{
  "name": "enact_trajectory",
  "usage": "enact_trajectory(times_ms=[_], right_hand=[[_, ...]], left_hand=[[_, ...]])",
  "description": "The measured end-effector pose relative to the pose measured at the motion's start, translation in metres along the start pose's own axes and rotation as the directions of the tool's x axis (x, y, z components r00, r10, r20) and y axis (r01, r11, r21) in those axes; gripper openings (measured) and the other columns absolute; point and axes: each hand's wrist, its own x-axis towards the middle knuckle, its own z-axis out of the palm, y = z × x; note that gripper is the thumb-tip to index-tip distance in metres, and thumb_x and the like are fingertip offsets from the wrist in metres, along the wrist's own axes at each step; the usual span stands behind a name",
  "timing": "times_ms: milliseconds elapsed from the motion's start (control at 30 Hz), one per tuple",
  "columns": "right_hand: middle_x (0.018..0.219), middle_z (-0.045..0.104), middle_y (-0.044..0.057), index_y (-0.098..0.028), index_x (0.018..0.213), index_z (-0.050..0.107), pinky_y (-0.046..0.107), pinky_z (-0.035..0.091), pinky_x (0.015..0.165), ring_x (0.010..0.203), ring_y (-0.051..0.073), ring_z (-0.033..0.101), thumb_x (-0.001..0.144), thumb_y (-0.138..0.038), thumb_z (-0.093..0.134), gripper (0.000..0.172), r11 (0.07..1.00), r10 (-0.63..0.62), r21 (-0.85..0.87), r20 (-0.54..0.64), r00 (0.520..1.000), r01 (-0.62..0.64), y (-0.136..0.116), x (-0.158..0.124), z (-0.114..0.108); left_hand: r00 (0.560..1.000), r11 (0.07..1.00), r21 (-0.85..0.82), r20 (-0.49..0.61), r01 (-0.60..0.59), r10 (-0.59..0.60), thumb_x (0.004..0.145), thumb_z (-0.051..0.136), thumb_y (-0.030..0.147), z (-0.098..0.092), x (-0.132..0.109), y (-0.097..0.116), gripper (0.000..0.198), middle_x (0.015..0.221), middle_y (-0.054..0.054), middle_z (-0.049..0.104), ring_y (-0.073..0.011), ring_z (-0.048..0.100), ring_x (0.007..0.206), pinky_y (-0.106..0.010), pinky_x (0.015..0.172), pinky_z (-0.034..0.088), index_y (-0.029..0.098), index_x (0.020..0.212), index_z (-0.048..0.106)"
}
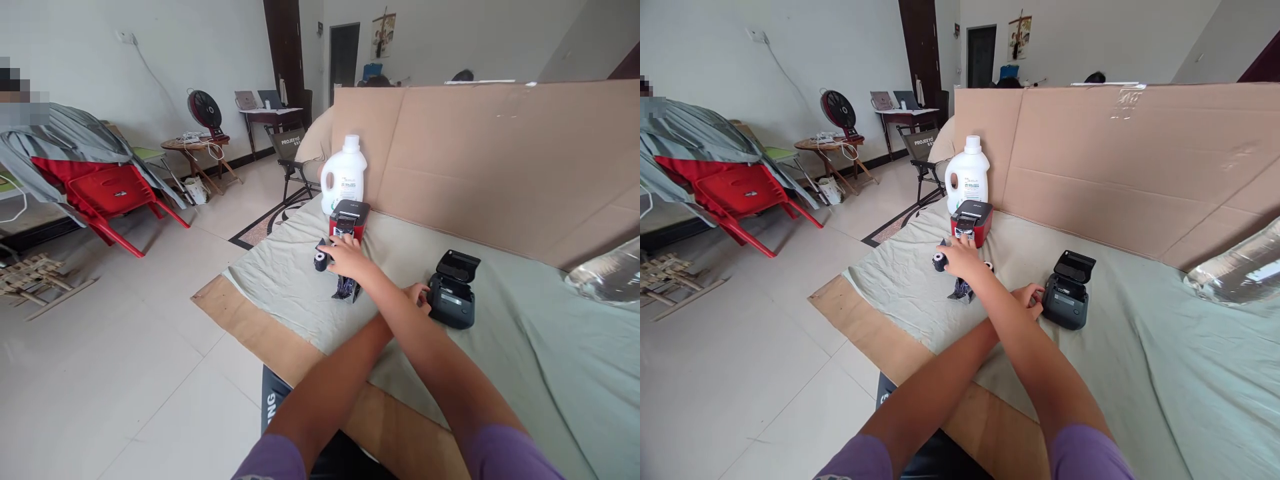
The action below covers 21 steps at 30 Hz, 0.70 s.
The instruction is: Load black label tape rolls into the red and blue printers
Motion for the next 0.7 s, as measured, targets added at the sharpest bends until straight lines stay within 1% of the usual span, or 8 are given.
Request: enact_trajectory(times_ms=[67, 133, 267, 367, 500, 567, 633, 700], right_hand=[[0.138, 0.054, 0.011, -0.026, 0.113, 0.073, 0.05, 0.029, 0.097, 0.125, 0.039, 0.038, 0.082, -0.017, 0.065, 0.033, 0.997, -0.037, -0.07, 0.02, 0.999, 0.039, -0.01, 0.016, 0.01], [0.129, 0.06, 0.011, -0.024, 0.102, 0.073, 0.048, 0.028, 0.095, 0.123, 0.037, 0.039, 0.083, -0.013, 0.062, 0.025, 0.994, -0.082, -0.075, 0.007, 0.997, 0.082, -0.01, 0.023, 0.017], [0.116, 0.066, 0.009, -0.024, 0.104, 0.07, 0.045, 0.026, 0.092, 0.117, 0.033, 0.041, 0.084, -0.017, 0.062, 0.023, 0.998, -0.069, -0.014, -0.044, 0.997, 0.068, 0.002, 0.014, 0.026], [0.121, 0.066, 0.007, -0.026, 0.11, 0.07, 0.044, 0.026, 0.09, 0.116, 0.032, 0.041, 0.085, -0.019, 0.061, 0.027, 0.999, -0.026, 0.03, -0.043, 0.999, 0.028, 0.006, 0.008, 0.029], [0.133, 0.063, 0.004, -0.031, 0.116, 0.071, 0.044, 0.026, 0.089, 0.115, 0.031, 0.042, 0.087, -0.021, 0.059, 0.033, 0.996, -0.017, 0.088, -0.026, 1.0, 0.019, 0.004, 0.009, 0.022], [0.139, 0.06, 0.004, -0.031, 0.121, 0.069, 0.045, 0.028, 0.091, 0.118, 0.032, 0.042, 0.088, -0.022, 0.057, 0.036, 0.994, -0.001, 0.111, -0.057, 0.998, 0.007, 0.008, 0.005, 0.012], [0.14, 0.059, 0.005, -0.03, 0.125, 0.067, 0.047, 0.029, 0.093, 0.119, 0.032, 0.044, 0.09, -0.022, 0.052, 0.039, 0.988, 0.054, 0.15, -0.127, 0.99, -0.035, 0.02, -0.007, 0.002], [0.131, 0.065, 0.007, -0.028, 0.125, 0.067, 0.048, 0.032, 0.094, 0.115, 0.031, 0.049, 0.089, -0.02, 0.048, 0.041, 0.975, 0.137, 0.197, -0.151, 0.979, -0.106, 0.04, -0.029, -0.006]], left_hand=[[0.999, 0.999, 0.033, 0.027, 0.029, -0.03, 0.082, 0.056, 0.021, -0.002, -0.001, 0.004, 0.049, 0.108, -0.005, 0.07, -0.0182, 0.064, 0.085, -0.029, 0.079, 0.048, 0.02, 0.131, 0.055], [0.997, 0.997, 0.065, 0.056, 0.041, -0.044, 0.082, 0.054, 0.022, -0.005, -0.003, 0.007, 0.051, 0.111, -0.004, 0.069, -0.0175, 0.064, 0.088, -0.029, 0.081, 0.048, 0.022, 0.133, 0.052], [0.995, 0.994, 0.102, 0.092, 0.033, -0.043, 0.083, 0.053, 0.023, -0.009, -0.004, 0.011, 0.051, 0.114, -0.004, 0.068, -0.0174, 0.063, 0.091, -0.028, 0.082, 0.048, 0.021, 0.134, 0.05], [0.997, 0.993, 0.117, 0.073, 0.031, -0.039, 0.083, 0.053, 0.021, -0.007, -0.002, 0.012, 0.05, 0.113, -0.004, 0.068, -0.0178, 0.063, 0.09, -0.028, 0.081, 0.048, 0.02, 0.133, 0.052], [0.997, 0.993, 0.118, 0.066, 0.029, -0.037, 0.083, 0.052, 0.019, -0.002, 0.001, 0.007, 0.051, 0.112, -0.004, 0.069, -0.0168, 0.063, 0.09, -0.028, 0.082, 0.049, 0.02, 0.135, 0.051], [0.998, 0.99, 0.139, 0.067, 0.001, -0.011, 0.084, 0.052, 0.02, -0.001, 0.001, 0.002, 0.052, 0.11, -0.005, 0.069, -0.0167, 0.064, 0.088, -0.028, 0.082, 0.05, 0.019, 0.136, 0.049], [0.997, 0.984, 0.173, 0.066, -0.05, 0.039, 0.086, 0.052, 0.021, -0.001, 0.0, -0.002, 0.052, 0.111, -0.008, 0.069, -0.0182, 0.065, 0.091, -0.029, 0.083, 0.051, 0.017, 0.138, 0.047], [0.994, 0.974, 0.205, 0.065, -0.101, 0.089, 0.087, 0.055, 0.025, -0.002, -0.002, -0.005, 0.049, 0.116, -0.01, 0.068, -0.0222, 0.065, 0.099, -0.032, 0.089, 0.05, 0.016, 0.135, 0.051]])
